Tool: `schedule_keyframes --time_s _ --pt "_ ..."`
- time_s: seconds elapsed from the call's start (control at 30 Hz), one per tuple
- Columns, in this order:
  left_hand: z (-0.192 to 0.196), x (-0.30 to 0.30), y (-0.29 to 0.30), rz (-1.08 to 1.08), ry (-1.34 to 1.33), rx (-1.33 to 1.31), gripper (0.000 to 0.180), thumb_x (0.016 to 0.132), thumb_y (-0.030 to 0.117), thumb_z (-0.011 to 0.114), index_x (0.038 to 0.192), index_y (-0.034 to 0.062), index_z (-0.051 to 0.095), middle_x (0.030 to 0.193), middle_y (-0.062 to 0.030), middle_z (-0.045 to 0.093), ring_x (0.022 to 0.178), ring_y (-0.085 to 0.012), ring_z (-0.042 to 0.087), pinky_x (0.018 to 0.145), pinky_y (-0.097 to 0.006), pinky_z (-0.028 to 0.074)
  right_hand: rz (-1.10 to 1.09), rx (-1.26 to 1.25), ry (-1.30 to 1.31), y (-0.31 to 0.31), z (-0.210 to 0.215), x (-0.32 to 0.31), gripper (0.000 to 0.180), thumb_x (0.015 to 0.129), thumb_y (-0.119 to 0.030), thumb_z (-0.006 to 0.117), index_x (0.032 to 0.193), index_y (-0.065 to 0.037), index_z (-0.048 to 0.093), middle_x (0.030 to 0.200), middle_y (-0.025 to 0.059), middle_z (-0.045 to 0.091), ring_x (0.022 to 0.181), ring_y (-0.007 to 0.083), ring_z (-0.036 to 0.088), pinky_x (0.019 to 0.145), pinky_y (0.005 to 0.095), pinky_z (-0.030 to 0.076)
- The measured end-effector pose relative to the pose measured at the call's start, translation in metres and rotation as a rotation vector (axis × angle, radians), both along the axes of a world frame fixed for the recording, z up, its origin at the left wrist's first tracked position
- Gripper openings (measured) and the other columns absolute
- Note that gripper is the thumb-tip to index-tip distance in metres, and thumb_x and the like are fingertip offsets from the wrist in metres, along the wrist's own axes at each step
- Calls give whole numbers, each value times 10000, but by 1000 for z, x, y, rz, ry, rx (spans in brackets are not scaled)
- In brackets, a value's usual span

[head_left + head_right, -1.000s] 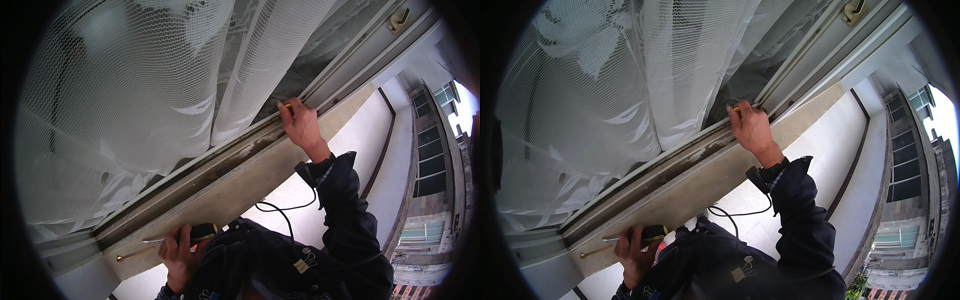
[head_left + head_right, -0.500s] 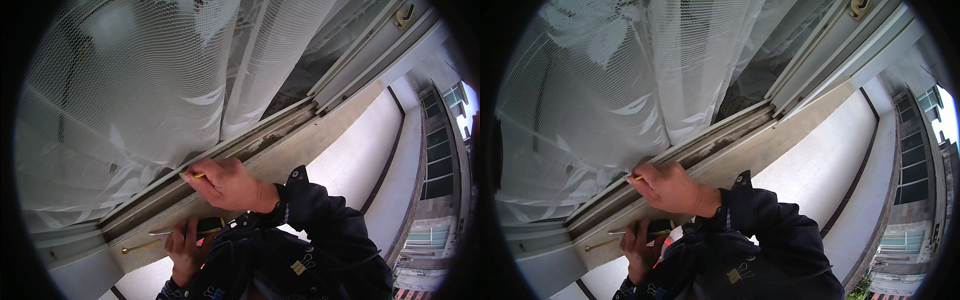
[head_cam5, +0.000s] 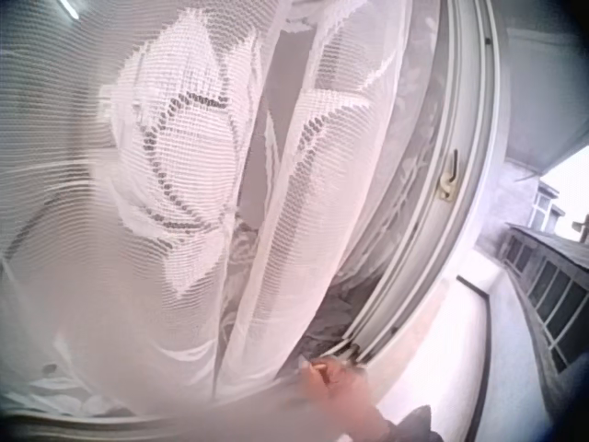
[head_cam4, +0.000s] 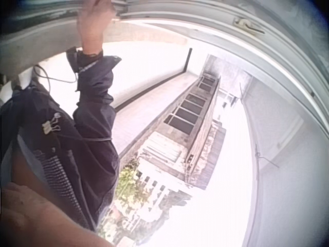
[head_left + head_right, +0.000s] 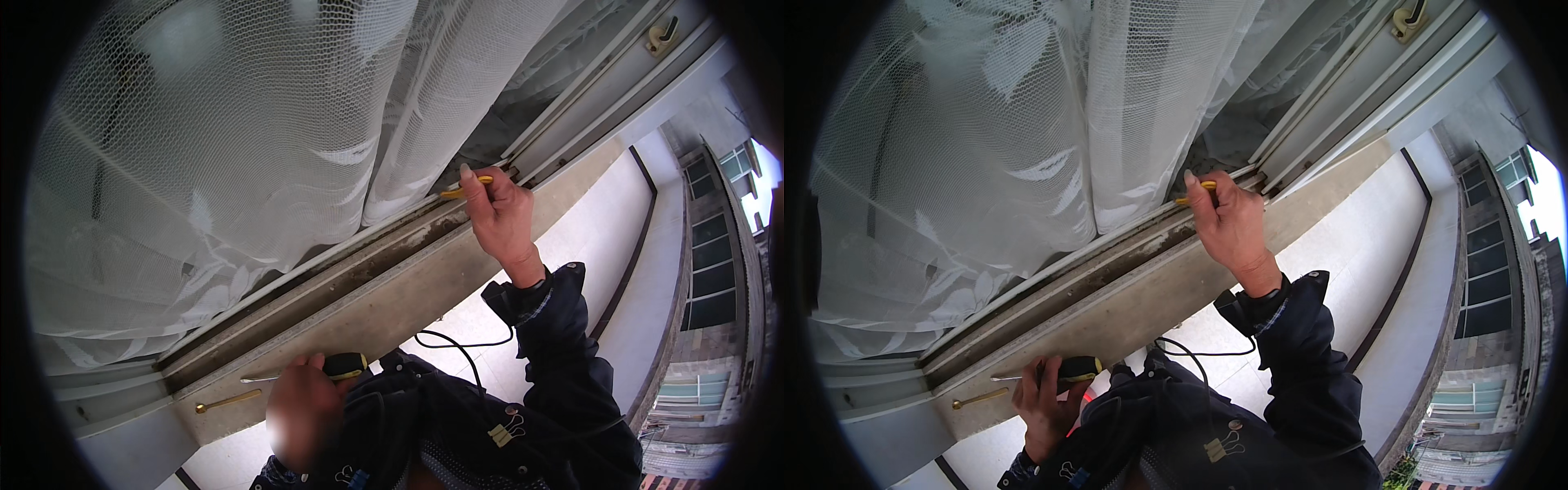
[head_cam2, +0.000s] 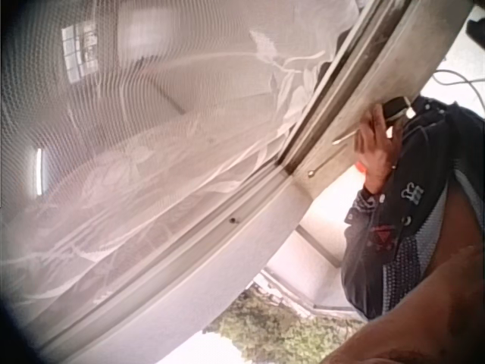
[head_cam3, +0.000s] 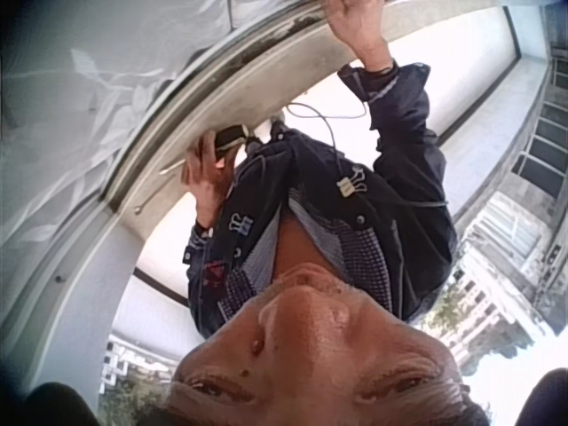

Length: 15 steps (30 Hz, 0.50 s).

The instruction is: The person uses a screwdriver to adjust the window lock mechanism on a balcony sliding window, then walks through the apartment to retrieve a pencil and phone, and returns to the window to continue working on the lock.

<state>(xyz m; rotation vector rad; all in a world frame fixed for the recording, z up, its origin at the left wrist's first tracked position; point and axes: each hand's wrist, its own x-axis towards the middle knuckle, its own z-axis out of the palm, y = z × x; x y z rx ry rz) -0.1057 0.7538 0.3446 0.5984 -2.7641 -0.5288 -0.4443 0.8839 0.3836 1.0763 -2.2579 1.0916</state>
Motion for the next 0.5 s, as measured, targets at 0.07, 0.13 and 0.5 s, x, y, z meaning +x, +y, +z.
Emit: schedule_keyframes --time_s 0.07,0.13,0.5 --pt "3 -1 0 -16 19 -11 451 825 306 763 1092 -35 639 1006 -174 656 931 -358 645 778 -442 546 111 -12 -66 -12 -7 24 223 990 -221 666 897 -19 650 541 32 571 498 79 587 479 255 443" --pt "3 -4 0 -61 97 -55 418 796 271 774 1060 -28 646 1001 -172 657 928 -355 645 776 -448 547 170 -59 -95 -18 -9 39 202 988 -206 670 905 -23 656 545 22 573 503 77 594 480 246 444" --pt "3 -4 0 -46 94 -29 299 773 197 752 964 -6 642 922 -160 635 911 -363 640 757 -455 550 -204 -71 -110 14 0 -1 247 994 -239 647 840 -48 617 560 99 597 484 249 629 464 334 468"
